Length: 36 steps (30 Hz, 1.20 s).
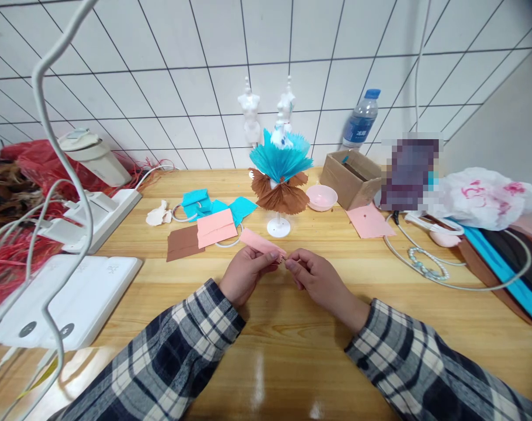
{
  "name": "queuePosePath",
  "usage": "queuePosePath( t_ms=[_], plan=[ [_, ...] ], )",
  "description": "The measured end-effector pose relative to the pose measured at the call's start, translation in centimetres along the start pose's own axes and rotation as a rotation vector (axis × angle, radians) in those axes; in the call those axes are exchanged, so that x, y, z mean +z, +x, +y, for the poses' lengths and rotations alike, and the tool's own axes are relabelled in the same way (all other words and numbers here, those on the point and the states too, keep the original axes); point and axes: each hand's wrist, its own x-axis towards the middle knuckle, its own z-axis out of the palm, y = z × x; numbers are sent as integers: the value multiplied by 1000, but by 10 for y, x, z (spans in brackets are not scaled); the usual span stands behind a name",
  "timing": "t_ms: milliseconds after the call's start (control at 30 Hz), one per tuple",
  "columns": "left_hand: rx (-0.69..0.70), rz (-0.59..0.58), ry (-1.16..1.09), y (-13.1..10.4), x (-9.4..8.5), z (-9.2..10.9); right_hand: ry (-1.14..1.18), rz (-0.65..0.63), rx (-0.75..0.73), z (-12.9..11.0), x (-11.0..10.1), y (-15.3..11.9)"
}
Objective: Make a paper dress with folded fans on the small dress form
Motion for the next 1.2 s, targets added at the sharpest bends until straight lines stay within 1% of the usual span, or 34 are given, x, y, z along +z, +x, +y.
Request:
queuePosePath(
  t_ms=[133, 333, 500, 667, 900, 1067, 1200],
  plan=[
    [29, 22, -47, 0, 1, 1, -48, -4, 16, -1, -1, 0],
    [47, 7, -83, -1, 2, 2, -89, -1, 10, -3, -2, -2],
    [47, -7, -55, -1, 3, 1, -83, 2, 20, -3, -1, -2],
    [47, 16, -61, -1, 3, 2, -89, -7, 18, -5, -2, -2],
    [51, 18, -80, -1, 2, 2, -84, 5, 15, -2, -2, -1],
    [46, -17, -53, 0, 3, 2, -49, -10, 14, -4, -2, -1],
    [51, -14, -39, -1, 5, 3, -24, -24, 14, -6, -2, -1]
  ],
)
